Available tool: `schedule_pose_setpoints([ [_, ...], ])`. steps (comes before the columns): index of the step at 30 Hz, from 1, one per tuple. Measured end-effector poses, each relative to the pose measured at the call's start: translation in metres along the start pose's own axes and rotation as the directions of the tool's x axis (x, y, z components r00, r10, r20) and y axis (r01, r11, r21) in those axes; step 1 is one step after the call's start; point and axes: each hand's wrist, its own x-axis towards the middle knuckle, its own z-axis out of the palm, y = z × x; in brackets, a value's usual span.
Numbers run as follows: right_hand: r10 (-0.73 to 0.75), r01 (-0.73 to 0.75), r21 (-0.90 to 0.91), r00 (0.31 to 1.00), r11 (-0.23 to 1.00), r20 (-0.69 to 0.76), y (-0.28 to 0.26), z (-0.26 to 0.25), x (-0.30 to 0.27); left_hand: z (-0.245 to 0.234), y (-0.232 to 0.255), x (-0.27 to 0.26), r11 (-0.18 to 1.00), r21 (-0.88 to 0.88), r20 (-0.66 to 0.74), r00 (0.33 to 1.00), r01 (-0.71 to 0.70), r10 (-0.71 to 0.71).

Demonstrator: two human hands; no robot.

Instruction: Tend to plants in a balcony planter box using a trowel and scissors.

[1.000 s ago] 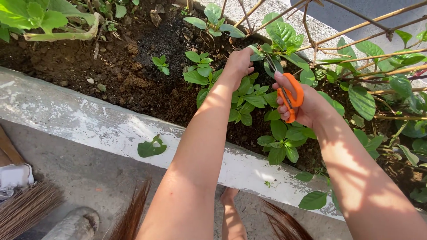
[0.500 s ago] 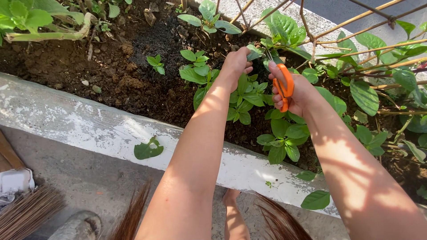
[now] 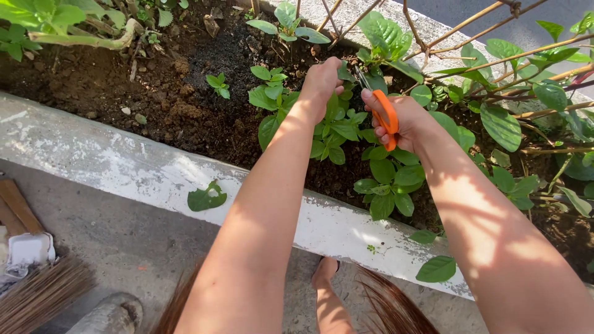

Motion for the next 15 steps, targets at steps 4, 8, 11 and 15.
schedule_pose_setpoints([
  [4, -0.020, 0.014, -0.111, 0.998, 0.994, -0.056, -0.012, 0.012, -0.044, -0.018, 0.030, -0.052, 0.953, 0.299, -0.061, 0.995, -0.058, 0.079],
  [8, -0.056, 0.059, -0.121, 0.998, 0.991, 0.022, -0.018, 0.017, -0.081, -0.048, 0.065, -0.135, 0.924, 0.374, -0.132, 0.981, -0.083, 0.142],
  [11, -0.047, 0.056, -0.140, 0.997, 0.989, 0.065, -0.025, 0.023, -0.105, -0.093, 0.059, -0.179, 0.934, 0.347, -0.183, 0.970, -0.089, 0.161],
  [15, -0.090, 0.118, -0.173, 0.983, 0.978, 0.162, -0.028, 0.027, -0.127, -0.150, 0.033, -0.221, 0.974, 0.176, -0.249, 0.951, -0.144, 0.186],
])
